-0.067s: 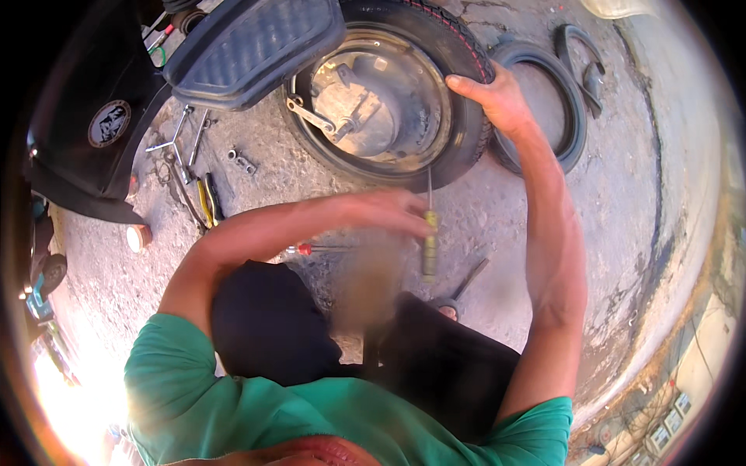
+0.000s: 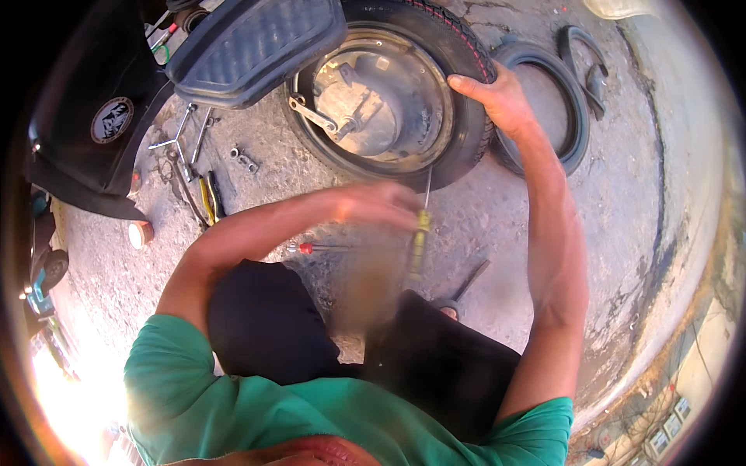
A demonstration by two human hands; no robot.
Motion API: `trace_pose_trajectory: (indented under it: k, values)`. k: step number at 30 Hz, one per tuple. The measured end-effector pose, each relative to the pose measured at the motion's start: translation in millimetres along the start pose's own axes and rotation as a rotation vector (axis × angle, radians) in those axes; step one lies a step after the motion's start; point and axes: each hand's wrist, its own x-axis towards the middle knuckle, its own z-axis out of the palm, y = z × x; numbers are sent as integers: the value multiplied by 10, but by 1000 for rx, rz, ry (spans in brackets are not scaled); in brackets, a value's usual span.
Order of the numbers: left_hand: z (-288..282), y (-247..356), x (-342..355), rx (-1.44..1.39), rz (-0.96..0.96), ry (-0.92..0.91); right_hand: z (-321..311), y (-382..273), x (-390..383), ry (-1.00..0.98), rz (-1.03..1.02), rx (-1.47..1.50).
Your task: The person pales a tire off of a wheel rim from an electric vehicle. They use a screwdriver and a metal pry bar to lever the tire bead over the rim edge while holding the wheel steady by hand on the ground.
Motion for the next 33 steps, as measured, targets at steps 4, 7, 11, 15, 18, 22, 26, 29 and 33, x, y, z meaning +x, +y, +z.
trace_pose_trajectory:
  k: [4,7,11,15,18,22,26,29,33]
  values:
    - [-685,-128,-924,253,-116,585,-31,13,34,-15,-38,-25]
    - [-1084,-113,-1420,197,-258,1142,-69,109,86,-11,-71,-64]
    - [-1793,-334,-1294,561,440,1255,-48,116,126,-29,-48,-36]
    - [-2363,-221,-1065,431,334,1026,-48,22,72,-49,-34,-60]
    - [-2524,-249,-1001,356,230,966,-112,130,131,-59,-59,-28]
    - [-2552,-357,-954,315,190,951,-132,235,182,-39,-37,-66]
    - [-2577,-382,-926,296,160,950,-96,231,149,-21,28,0]
    - [-2529,-413,-962,273,151,956,-26,281,90,6,-13,99]
    - [-2268,-481,-1215,229,143,981,-4,367,163,40,-40,103]
